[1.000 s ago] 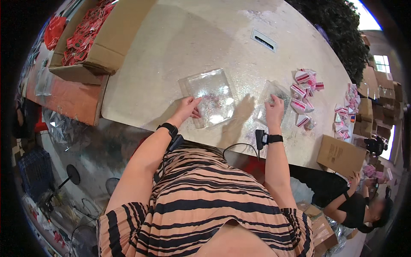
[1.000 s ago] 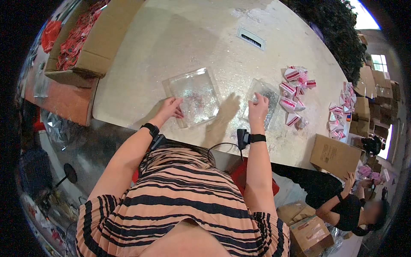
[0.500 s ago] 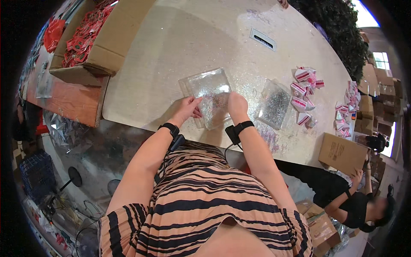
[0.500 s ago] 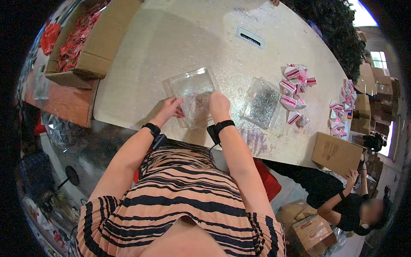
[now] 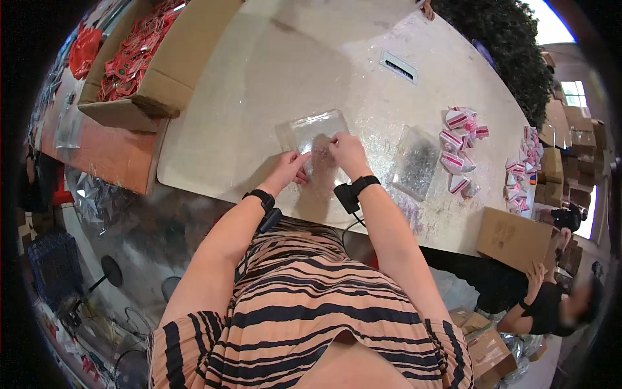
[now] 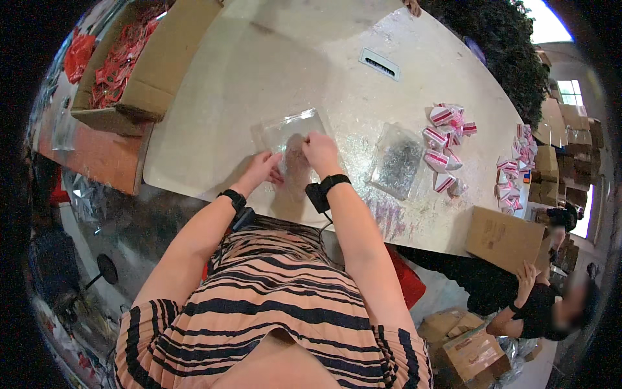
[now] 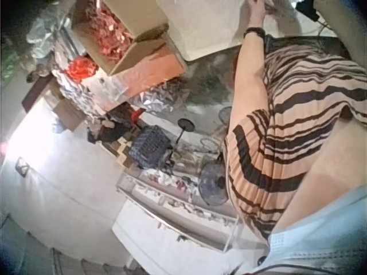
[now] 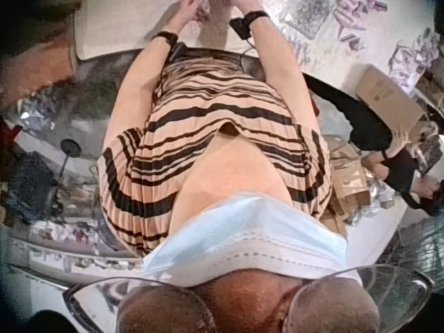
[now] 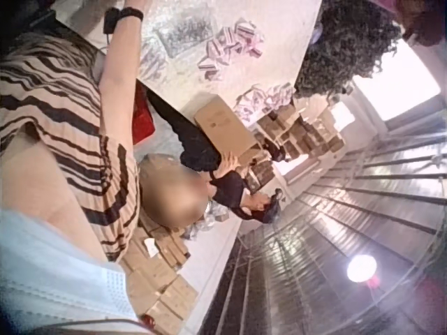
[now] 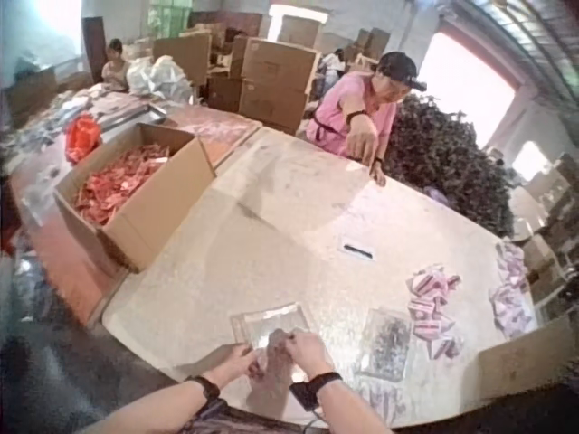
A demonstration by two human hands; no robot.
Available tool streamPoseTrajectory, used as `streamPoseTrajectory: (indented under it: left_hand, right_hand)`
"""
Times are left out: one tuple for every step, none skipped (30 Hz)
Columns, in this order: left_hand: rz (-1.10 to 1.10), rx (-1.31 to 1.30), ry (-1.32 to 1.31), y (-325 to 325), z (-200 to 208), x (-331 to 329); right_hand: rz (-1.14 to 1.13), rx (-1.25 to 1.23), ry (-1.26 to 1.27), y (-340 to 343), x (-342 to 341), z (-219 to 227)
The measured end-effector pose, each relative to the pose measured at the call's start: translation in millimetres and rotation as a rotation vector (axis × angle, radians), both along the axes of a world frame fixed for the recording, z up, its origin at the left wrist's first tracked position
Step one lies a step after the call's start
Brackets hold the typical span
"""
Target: The person packs small pink and white wrapped items into clear plastic bags and places them into a cardboard box. The person also uses a tape dispenser to seal a box and handles bubble wrap sheets.
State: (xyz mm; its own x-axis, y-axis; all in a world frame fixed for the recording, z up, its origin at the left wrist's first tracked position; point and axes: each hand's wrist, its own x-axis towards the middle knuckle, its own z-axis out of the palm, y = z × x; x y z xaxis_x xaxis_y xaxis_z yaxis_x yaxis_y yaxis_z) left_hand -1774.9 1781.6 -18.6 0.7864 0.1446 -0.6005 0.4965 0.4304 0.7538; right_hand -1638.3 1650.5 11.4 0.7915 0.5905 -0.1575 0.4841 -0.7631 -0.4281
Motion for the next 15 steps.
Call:
streamPoseTrajectory:
  left_hand:
    - [0.001, 0.024, -0.018, 2.3, -0.2, 2.5]
    - [-0.004, 0.019, -0.007, -0.1, -10.7, 0.7]
    - [0.005, 0.022, -0.008, 1.0, -19.7, 1.2]
    - [0.015, -0.010, -0.062, -3.8, -6.2, 3.2]
    - [0.055, 0.013, -0.088, -2.9, -20.3, -0.1]
    - [0.071, 0.056, -0.063, 0.9, -39.1, -2.0]
    - [0.085, -0.008, -0.060, -1.2, -32.4, -2.7]
    - [0.054, -0.023, -0.016, 2.3, -33.8, -3.7]
    - [0.044, -0.083, 0.045, 0.8, -12.9, -1.2]
    - [0.029, -0.081, 0.045, -0.8, -12.5, -1.4]
    - [0.017, -0.080, 0.047, -0.6, -16.4, -0.9]
    - [-0.004, -0.084, 0.052, -1.8, -18.8, 0.6]
    - [-0.006, -0.071, 0.041, -1.0, -21.6, 2.7]
    - [-0.008, -0.058, 0.030, 0.7, -24.6, 5.1]
    - [-0.017, -0.054, 0.026, -0.4, -23.5, 5.1]
  right_hand:
    - [-0.008, -0.011, -0.003, 3.8, 2.2, -4.1]
    - [-0.019, -0.022, -0.006, 4.9, 3.6, -7.2]
    - [-0.003, -0.002, -0.026, 4.7, 3.4, -13.4]
    - [-0.031, -0.044, 0.019, 0.2, 6.6, -18.9]
    - [-0.020, -0.072, 0.089, 6.6, 6.9, -18.3]
    - [0.008, -0.037, 0.066, 13.4, 3.4, -18.5]
    - [-0.003, -0.010, 0.069, 12.0, 3.6, -21.9]
    - [-0.005, 0.015, 0.081, 13.9, 2.3, -22.3]
    - [-0.024, 0.036, 0.070, 11.0, 3.2, -23.0]
    - [-0.038, 0.054, 0.067, 8.9, 0.3, -19.9]
    - [-0.028, 0.101, 0.054, 7.4, -1.9, -16.9]
    - [-0.026, 0.143, 0.043, 2.9, -4.8, -13.8]
    - [-0.012, 0.203, -0.023, 1.6, -6.8, -11.6]
    - [-0.035, 0.225, 0.014, 4.2, -4.8, -9.8]
    - [-0.065, 0.240, 0.057, 2.3, -6.6, -8.7]
